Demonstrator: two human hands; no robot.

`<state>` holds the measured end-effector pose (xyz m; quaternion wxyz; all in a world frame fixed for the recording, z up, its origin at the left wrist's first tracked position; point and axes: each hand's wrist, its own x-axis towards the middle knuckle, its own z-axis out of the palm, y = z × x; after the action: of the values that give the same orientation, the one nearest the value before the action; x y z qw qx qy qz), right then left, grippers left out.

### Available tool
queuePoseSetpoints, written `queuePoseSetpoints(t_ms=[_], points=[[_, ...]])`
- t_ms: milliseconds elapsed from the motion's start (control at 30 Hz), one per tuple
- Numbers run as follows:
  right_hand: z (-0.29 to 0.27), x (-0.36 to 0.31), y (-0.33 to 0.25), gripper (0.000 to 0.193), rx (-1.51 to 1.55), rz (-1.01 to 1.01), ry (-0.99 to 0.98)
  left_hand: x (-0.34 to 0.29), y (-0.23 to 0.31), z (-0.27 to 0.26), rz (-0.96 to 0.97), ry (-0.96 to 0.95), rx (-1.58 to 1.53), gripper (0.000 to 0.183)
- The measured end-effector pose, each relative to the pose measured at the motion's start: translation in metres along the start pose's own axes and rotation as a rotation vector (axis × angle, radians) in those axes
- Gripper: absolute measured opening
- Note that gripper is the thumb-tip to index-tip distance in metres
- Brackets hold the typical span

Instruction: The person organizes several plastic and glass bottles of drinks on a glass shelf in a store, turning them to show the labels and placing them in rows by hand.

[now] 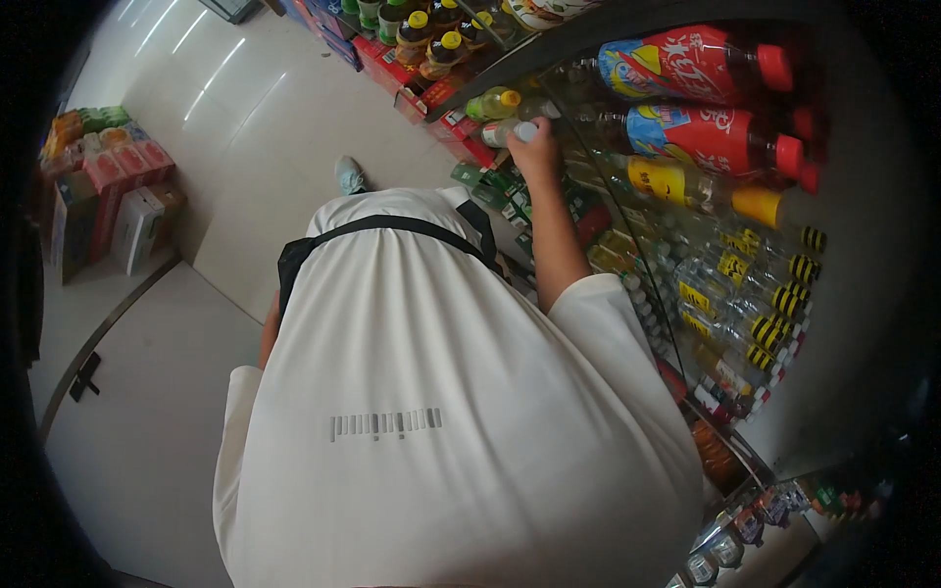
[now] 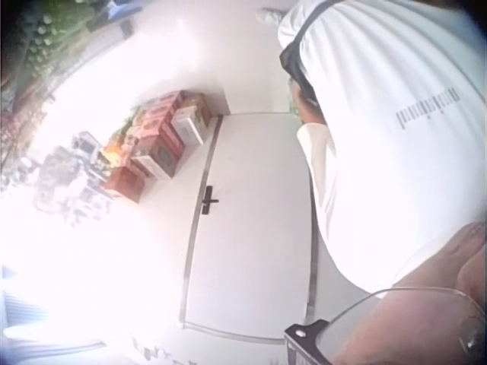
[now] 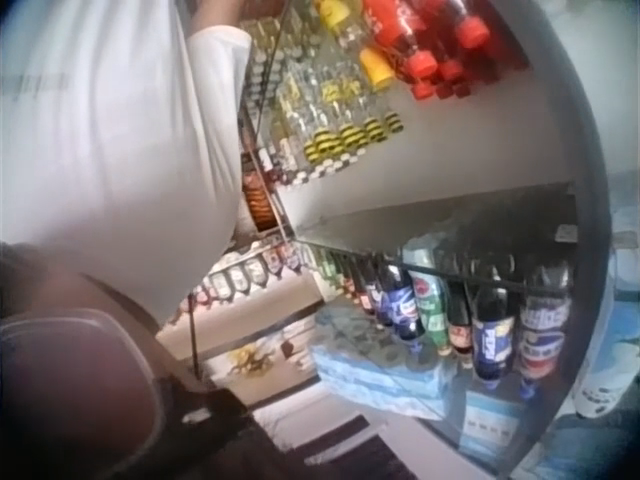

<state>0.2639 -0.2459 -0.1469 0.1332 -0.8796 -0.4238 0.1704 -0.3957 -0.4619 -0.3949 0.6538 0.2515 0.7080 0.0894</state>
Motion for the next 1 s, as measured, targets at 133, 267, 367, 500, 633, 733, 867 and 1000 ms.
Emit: queuePoseSetpoints(t_ms=[133, 267, 367, 500, 633, 733, 867, 1000], points=[[0.001, -0.002, 0.009, 0.055, -0.032, -0.037, -0.109, 0.011, 0.029, 0.000, 0.036, -0.020, 0.018, 0.050], [-0.003, -0.005, 0.008, 0.053, -0.003, -0.043, -0.090, 0.020, 0.047, -0.002, 0.067, -0.042, 0.024, 0.049], [-0.001, -0.002, 0.007, 0.053, -0.032, -0.108, -0.049, 0.023, 0.044, 0.000, 0.079, -0.045, 0.005, 0.049], [-0.001, -0.002, 0.009, 0.055, -0.025, -0.046, -0.067, 0.026, 0.053, -0.003, 0.089, -0.057, 0.012, 0.048], [0.001, 0.000, 0.009, 0.057, -0.040, -0.093, -0.046, 0.026, 0.057, -0.001, 0.094, -0.065, 0.006, 0.047], [0.003, 0.007, 0.013, 0.061, -0.008, -0.079, -0.120, 0.027, 0.057, 0.004, 0.101, -0.068, -0.009, 0.047], [0.001, 0.009, 0.007, 0.067, -0.102, -0.103, -0.027, 0.028, 0.057, 0.011, 0.107, -0.073, -0.028, 0.046], [-0.017, 0.010, -0.039, 0.069, -0.149, -0.217, 0.099, 0.025, 0.053, 0.014, 0.115, -0.067, -0.050, 0.046]])
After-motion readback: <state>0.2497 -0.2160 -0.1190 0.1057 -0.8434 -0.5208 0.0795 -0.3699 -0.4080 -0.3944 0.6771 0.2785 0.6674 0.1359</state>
